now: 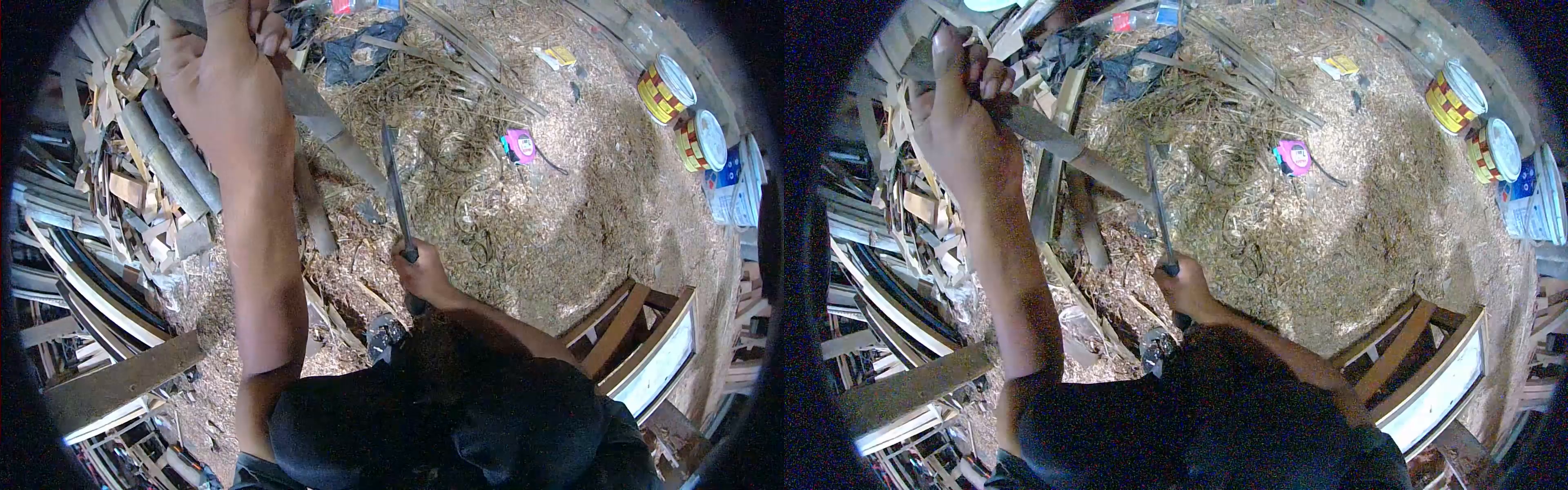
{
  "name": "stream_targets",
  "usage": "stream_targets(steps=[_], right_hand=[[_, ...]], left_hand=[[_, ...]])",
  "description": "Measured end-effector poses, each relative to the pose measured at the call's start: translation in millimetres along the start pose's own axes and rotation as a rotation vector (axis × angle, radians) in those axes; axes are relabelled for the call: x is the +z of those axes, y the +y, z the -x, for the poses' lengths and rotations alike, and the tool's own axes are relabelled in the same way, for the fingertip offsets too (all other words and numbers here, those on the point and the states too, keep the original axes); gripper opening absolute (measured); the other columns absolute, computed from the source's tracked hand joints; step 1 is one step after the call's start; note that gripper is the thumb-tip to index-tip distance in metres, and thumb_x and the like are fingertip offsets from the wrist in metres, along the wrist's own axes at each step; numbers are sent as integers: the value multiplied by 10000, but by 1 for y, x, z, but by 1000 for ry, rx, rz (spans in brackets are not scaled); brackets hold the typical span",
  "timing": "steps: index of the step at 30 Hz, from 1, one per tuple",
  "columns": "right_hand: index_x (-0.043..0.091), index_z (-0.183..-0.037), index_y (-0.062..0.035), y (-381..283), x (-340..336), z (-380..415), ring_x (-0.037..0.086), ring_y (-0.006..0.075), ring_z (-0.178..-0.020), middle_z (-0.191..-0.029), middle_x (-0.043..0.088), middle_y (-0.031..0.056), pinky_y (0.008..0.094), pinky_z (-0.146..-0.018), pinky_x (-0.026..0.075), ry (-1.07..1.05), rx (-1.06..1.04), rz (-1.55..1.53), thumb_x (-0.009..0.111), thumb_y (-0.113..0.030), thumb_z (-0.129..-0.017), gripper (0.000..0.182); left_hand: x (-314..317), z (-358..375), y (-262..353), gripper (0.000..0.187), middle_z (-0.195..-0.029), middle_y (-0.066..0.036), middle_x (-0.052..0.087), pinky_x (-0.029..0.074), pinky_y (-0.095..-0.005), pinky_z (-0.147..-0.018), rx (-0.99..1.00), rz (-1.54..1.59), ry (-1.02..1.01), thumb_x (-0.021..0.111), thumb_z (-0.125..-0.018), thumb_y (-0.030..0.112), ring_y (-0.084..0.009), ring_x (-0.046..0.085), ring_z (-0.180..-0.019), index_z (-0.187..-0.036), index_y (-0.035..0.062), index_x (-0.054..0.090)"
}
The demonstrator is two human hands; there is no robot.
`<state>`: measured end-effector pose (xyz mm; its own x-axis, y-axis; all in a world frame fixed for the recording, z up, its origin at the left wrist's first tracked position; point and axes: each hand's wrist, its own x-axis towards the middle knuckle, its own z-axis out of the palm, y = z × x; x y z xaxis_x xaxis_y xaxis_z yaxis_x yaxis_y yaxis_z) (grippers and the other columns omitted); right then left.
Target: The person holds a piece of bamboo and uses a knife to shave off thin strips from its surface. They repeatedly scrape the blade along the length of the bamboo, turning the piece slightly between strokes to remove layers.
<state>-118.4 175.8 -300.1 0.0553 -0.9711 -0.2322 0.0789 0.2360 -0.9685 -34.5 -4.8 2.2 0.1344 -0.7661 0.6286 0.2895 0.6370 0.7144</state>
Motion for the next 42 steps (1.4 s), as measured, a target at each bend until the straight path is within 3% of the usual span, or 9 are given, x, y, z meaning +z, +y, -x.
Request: stream_targets(steps=[3, 5, 7, 16, 24, 28, 35, 36, 42], right_hand=[[559, -737, -21, 20, -3, -6, 462, 92, -490, -595, 503, 2, 287, -449, 369, 63, -99, 117, 554, -94, -854, 138], [554, -711, -17, 14, -12, -7, 467, 108, -490, -580, 502, 12, 309, -458, 375, -38, 263, 302, 567, -122, -854, 177], [549, -696, -17, 7, -10, -11, 477, 121, -482, -554, 498, 16, 323, -447, 381, -6, 241, 388, 572, -134, -850, 195], [574, -802, -7, -123, 16, -37, 490, 96, -489, -585, 533, 11, 285, -439, 379, -57, -371, 132, 563, 5, -804, 16], [581, -813, 18, -105, 5, -36, 475, 93, -449, -583, 530, 11, 284, -374, 342, -101, 81, 79, 554, -9, -824, 40], [584, -800, 9, -126, 8, -29, 479, 80, -463, -578, 536, 7, 276, -392, 350, -36, -279, 138, 555, -24, -820, 48], [554, -738, -6, -25, -10, -43, 460, 76, -450, -553, 515, -16, 284, -407, 353, -55, 113, 239, 562, -79, -837, 123], [602, -721, 17, -25, -12, -46, 530, 189, -502, -577, 586, 118, 381, -499, 422, -53, 135, 282, 615, -127, -792, 161], [575, -757, 1, -29, 1, -33, 502, 116, -430, -562, 550, 30, 304, -390, 388, -8, -53, 148, 553, -59, -842, 106]], left_hand=[[-3, -5, -3, 183, -699, -14, 461, 328, -226, -512, 15, -26, 60, 606, -925, 178, -75, 376, -570, -907, 45, 481], [-12, -11, -6, 192, -702, -16, 463, 331, -230, -513, -11, -59, 46, 606, -924, 184, -78, 373, -565, -923, 42, 477], [-13, -12, -5, 193, -702, -17, 463, 328, -229, -511, -26, -51, 23, 600, -927, 188, -79, 374, -566, -929, 35, 481], [-6, 2, 3, 210, -695, -21, 463, 320, -215, -491, -33, -70, 89, 582, -938, 214, -80, 376, -561, -938, 18, 506], [-5, 9, 5, 221, -694, -27, 479, 310, -207, -481, 11, -104, 163, 588, -935, 223, -80, 388, -567, -940, 8, 536], [4, 13, 6, 230, -689, -29, 483, 309, -210, -476, -17, -71, 148, 596, -931, 223, -81, 389, -559, -946, 2, 534], [1, 13, 7, 223, -680, -21, 470, 306, -208, -471, 1, -90, 170, 601, -927, 222, -78, 387, -555, -940, 14, 522], [3, 14, 7, 223, -680, -21, 470, 306, -208, -471, -5, -88, 170, 601, -927, 222, -78, 387, -555, -940, 14, 522], [2, 13, 6, 208, -670, -13, 458, 301, -201, -465, -7, -66, 135, 595, -930, 219, -71, 380, -545, -917, 32, 504]])
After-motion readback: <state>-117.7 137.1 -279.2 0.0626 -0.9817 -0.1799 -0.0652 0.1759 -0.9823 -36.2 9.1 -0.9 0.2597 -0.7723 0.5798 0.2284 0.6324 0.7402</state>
